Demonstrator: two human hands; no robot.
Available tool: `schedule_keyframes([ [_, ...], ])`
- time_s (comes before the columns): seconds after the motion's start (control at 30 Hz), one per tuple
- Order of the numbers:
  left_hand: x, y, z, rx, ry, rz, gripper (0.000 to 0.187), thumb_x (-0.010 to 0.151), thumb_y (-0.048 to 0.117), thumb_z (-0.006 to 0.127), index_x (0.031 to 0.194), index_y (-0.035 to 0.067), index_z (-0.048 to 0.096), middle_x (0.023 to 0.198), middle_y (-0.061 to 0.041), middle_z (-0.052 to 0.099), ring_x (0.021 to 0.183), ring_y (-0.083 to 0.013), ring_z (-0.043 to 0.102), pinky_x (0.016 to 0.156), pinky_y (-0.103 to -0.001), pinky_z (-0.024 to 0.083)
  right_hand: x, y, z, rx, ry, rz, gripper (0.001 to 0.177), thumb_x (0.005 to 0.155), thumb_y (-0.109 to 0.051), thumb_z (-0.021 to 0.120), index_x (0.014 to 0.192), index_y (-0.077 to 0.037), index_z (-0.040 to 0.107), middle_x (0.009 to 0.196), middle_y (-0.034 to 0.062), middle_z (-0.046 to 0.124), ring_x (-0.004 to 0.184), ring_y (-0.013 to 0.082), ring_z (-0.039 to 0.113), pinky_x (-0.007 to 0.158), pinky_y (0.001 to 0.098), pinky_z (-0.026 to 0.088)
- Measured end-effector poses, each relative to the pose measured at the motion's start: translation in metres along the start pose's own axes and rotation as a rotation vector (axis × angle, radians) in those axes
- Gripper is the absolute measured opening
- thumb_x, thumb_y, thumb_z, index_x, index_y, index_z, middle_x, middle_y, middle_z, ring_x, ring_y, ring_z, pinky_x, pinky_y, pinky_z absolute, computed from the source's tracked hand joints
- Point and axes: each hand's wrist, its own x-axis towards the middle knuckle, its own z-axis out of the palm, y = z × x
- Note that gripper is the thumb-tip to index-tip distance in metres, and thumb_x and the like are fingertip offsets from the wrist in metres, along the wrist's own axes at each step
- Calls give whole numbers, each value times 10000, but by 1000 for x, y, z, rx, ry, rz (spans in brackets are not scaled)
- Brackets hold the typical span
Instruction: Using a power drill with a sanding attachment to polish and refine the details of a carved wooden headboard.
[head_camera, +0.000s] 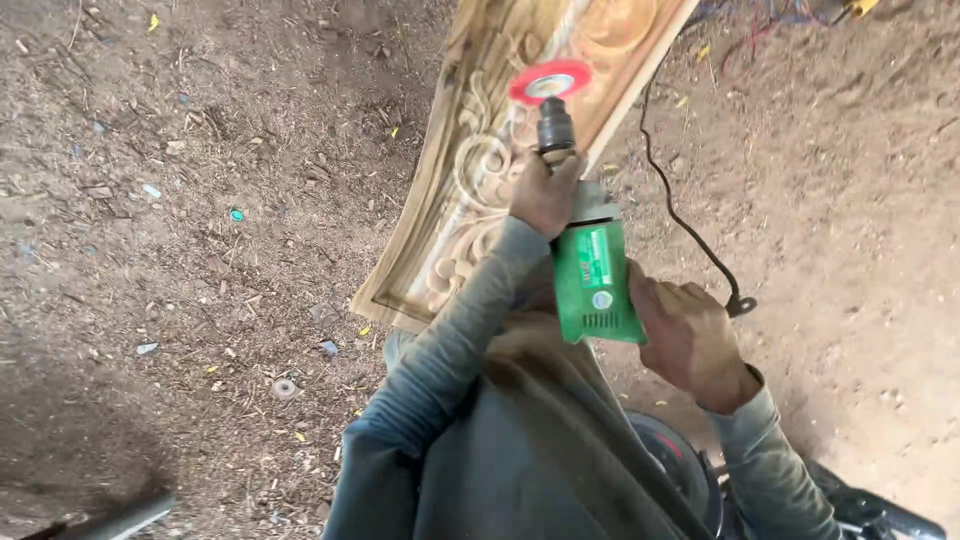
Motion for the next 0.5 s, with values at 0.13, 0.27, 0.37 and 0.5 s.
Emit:
schedule_keyframes([
  [0.13,-2,17,-3,-96,-92,-28,418,931,386,673,974,-29,638,823,-160,704,761,-259,683,679,-415,539,-5,-4,-3,-23,-38,18,870,549,-37,727,1378,74,489,962,161,673,791,307,659,739,408,523],
  [0.27,5,29,7,-90,-62,-47,393,894,359,715,987,-12,625,822,-113,705,737,-197,688,668,-367,554,-6,-3,1,-28,5,60,861,560,-27,728,1374,89,472,974,165,673,832,307,671,750,406,525],
  [0.37,17,26,11,-148,-82,-50,368,886,350,695,959,-9,663,795,-105,717,710,-190,697,643,-360,560,3,-9,-10,-6,7,57,873,571,-25,744,1389,111,471,935,171,665,817,320,667,729,416,520],
  [0.5,7,1,6,-233,-198,-35,373,927,355,655,976,-9,721,835,-129,712,725,-207,662,665,-363,554,-16,-8,16,-9,-100,133,792,678,10,719,1428,69,468,919,144,688,686,263,668,636,368,539],
])
